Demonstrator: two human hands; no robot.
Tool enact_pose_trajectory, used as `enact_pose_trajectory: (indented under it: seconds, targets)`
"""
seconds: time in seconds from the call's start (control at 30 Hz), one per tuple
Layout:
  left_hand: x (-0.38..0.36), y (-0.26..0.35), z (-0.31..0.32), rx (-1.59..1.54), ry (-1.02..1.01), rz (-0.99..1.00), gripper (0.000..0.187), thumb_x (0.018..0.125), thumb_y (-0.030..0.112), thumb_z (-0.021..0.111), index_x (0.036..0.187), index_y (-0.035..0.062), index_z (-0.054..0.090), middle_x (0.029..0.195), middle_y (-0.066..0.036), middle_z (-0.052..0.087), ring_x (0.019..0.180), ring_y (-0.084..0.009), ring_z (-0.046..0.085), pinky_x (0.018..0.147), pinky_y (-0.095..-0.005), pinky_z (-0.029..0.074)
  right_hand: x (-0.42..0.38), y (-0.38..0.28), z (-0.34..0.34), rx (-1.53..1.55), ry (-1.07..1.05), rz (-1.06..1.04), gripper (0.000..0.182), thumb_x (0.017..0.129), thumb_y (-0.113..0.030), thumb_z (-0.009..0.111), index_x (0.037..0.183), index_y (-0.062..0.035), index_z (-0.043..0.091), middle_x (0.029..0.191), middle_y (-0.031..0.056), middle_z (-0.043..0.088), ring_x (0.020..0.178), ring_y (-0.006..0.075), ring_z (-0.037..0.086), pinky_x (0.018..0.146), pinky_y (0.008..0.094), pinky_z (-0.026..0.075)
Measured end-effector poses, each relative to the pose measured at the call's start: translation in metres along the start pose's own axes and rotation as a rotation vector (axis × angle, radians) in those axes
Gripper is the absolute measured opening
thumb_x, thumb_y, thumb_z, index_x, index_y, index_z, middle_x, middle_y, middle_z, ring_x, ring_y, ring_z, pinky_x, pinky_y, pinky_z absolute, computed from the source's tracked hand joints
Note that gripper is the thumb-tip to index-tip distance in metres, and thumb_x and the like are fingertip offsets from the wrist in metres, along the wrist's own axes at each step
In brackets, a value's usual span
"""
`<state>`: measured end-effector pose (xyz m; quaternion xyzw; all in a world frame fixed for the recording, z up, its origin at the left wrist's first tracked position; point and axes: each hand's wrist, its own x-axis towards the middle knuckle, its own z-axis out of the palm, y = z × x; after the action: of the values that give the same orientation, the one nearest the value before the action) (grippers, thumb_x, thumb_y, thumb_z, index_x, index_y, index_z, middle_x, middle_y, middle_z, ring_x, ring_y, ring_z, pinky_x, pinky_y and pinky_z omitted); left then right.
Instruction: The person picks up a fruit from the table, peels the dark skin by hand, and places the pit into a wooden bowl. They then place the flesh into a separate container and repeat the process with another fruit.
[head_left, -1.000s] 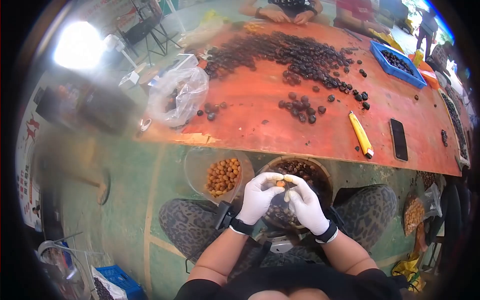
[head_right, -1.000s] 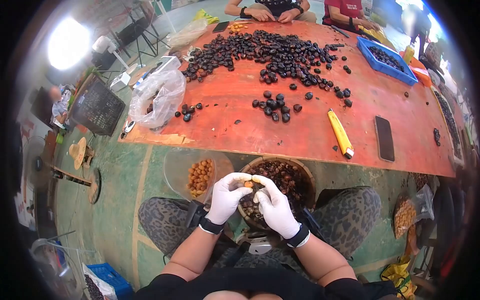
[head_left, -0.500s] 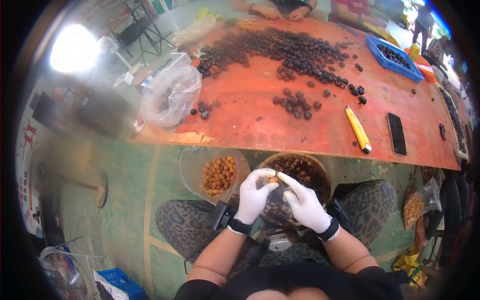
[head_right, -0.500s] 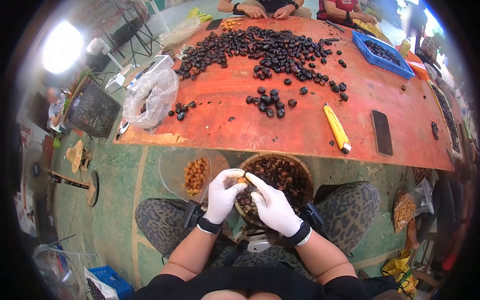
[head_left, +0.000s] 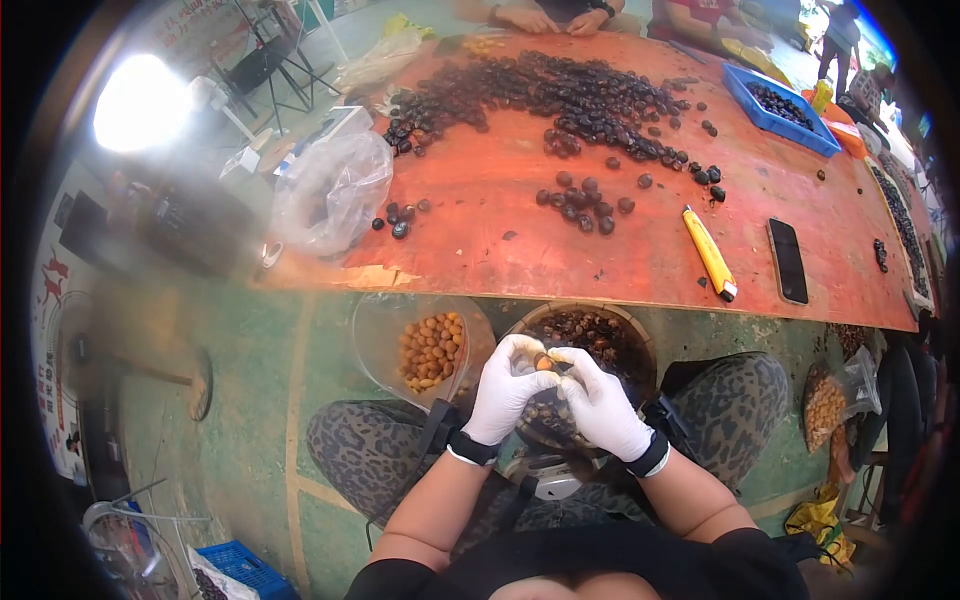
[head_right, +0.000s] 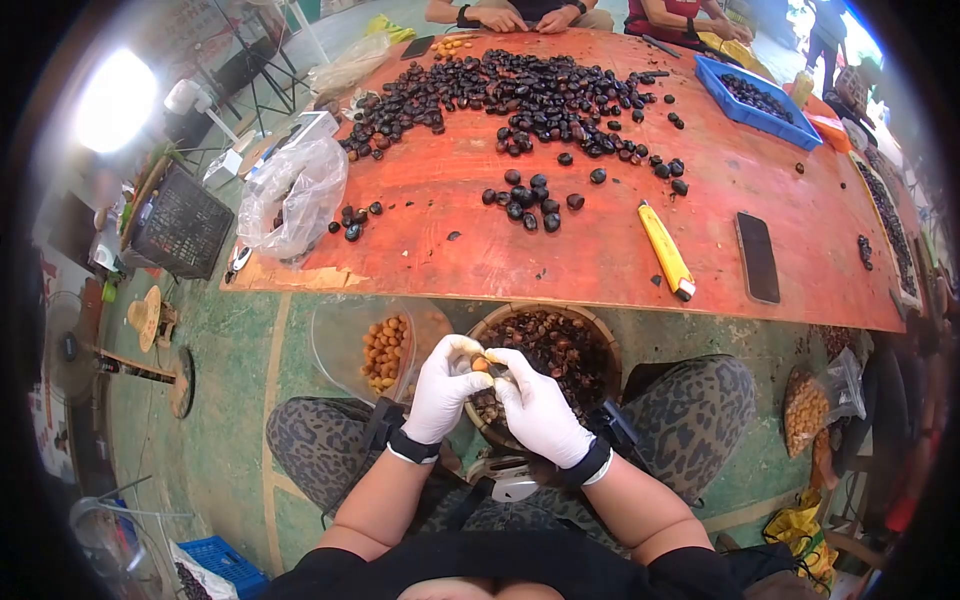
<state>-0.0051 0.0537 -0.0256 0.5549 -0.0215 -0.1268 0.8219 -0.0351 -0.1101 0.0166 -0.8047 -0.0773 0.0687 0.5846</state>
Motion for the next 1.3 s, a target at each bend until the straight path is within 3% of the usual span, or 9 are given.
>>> enact_pose_trajectory:
  seconds: [0.2, 0.3, 0.43, 0.53, 0.73, 0.8, 0.87, 0.97, 1.3]
  targets:
    - [0.000, 0.009, 0.000, 0.032, -0.007, -0.038, 0.028, 0.079, -0.003, 0.070, 0.105, 0.0017, 0.060, 0.098, -0.006, 0.065, 0.089, -0.0092, 0.060, 0.078, -0.0218, 0.048, -0.001, -0.005, 0.007, -0.024, 0.132, -0.203, 0.032, 0.091, -0.001, 0.050, 0.123, -0.0062, 0.051, 0.092, 0.0205, 0.064, 0.086, 0.0353, 0.066, 0.073, 0.0363, 0.052]
    - [-0.003, 0.015, 0.001, 0.068, -0.018, -0.022, 0.028, 0.080, -0.004, 0.067, 0.108, -0.0002, 0.060, 0.099, -0.006, 0.065, 0.090, -0.0111, 0.060, 0.080, -0.0236, 0.049, 0.000, 0.002, 0.006, -0.007, 0.146, -0.165, 0.034, 0.091, 0.001, 0.047, 0.124, -0.0047, 0.052, 0.078, 0.0067, 0.059, 0.066, 0.0123, 0.056, 0.065, 0.0261, 0.047]
    - [-0.002, 0.011, -0.002, 0.004, -0.045, -0.017, 0.030, 0.084, -0.003, 0.063, 0.114, -0.0031, 0.058, 0.105, -0.008, 0.064, 0.095, -0.0145, 0.061, 0.084, -0.0266, 0.050, 0.003, 0.006, -0.001, 0.133, 0.064, -0.019, 0.032, 0.094, 0.000, 0.044, 0.124, -0.0056, 0.052, 0.076, -0.0016, 0.055, 0.061, 0.0038, 0.046, 0.057, 0.0195, 0.041]
    - [0.000, 0.005, -0.004, -0.086, -0.061, -0.017, 0.030, 0.087, 0.002, 0.062, 0.117, -0.0037, 0.057, 0.111, -0.009, 0.062, 0.099, -0.0167, 0.061, 0.087, -0.0289, 0.050, 0.002, 0.004, -0.002, 0.233, 0.057, 0.083, 0.032, 0.094, -0.002, 0.048, 0.125, -0.0060, 0.052, 0.075, 0.0051, 0.057, 0.067, 0.0100, 0.052, 0.066, 0.0247, 0.046]
    - [-0.003, 0.012, -0.004, -0.169, -0.072, -0.055, 0.033, 0.089, 0.007, 0.062, 0.121, -0.0027, 0.055, 0.115, -0.009, 0.061, 0.101, -0.0174, 0.060, 0.089, -0.0301, 0.049, 0.009, 0.020, -0.014, 0.302, 0.201, 0.074, 0.036, 0.095, -0.004, 0.048, 0.131, -0.0039, 0.048, 0.076, 0.0011, 0.054, 0.067, 0.0062, 0.048, 0.064, 0.0222, 0.044]
    - [-0.001, 0.013, -0.002, -0.205, -0.076, -0.049, 0.034, 0.090, 0.007, 0.061, 0.122, -0.0022, 0.054, 0.116, -0.009, 0.060, 0.102, -0.0172, 0.060, 0.089, -0.0300, 0.049, 0.006, 0.016, -0.011, 0.119, 0.146, 0.020, 0.046, 0.093, -0.003, 0.050, 0.138, -0.0047, 0.042, 0.078, 0.0067, 0.059, 0.068, 0.0127, 0.055, 0.067, 0.0259, 0.047]
    - [0.000, 0.011, -0.001, -0.215, -0.066, -0.047, 0.033, 0.091, 0.007, 0.060, 0.123, -0.0027, 0.054, 0.117, -0.009, 0.060, 0.103, -0.0169, 0.060, 0.089, -0.0298, 0.049, 0.001, 0.006, -0.008, -0.025, 0.097, -0.036, 0.055, 0.088, 0.001, 0.051, 0.142, -0.0053, 0.038, 0.090, 0.0204, 0.064, 0.079, 0.0323, 0.065, 0.075, 0.0340, 0.051]
    - [0.000, 0.007, -0.001, -0.199, -0.040, -0.052, 0.032, 0.093, 0.007, 0.057, 0.123, -0.0041, 0.053, 0.117, -0.010, 0.060, 0.103, -0.0168, 0.060, 0.090, -0.0297, 0.050, -0.003, -0.004, -0.001, -0.017, 0.027, -0.076, 0.054, 0.088, 0.001, 0.051, 0.141, -0.0057, 0.039, 0.109, 0.0261, 0.061, 0.094, 0.0357, 0.064, 0.081, 0.0340, 0.050]
    - [-0.003, 0.050, -0.015, 0.144, -0.063, -0.030, 0.026, 0.093, 0.004, 0.054, 0.117, -0.0042, 0.058, 0.121, -0.011, 0.060, 0.101, -0.0162, 0.062, 0.088, -0.0292, 0.050, 0.002, 0.006, -0.008, 0.012, 0.119, -0.047, 0.043, 0.089, -0.004, 0.056, 0.132, -0.0031, 0.050, 0.110, 0.0217, 0.062, 0.094, 0.0299, 0.063, 0.084, 0.0329, 0.049]
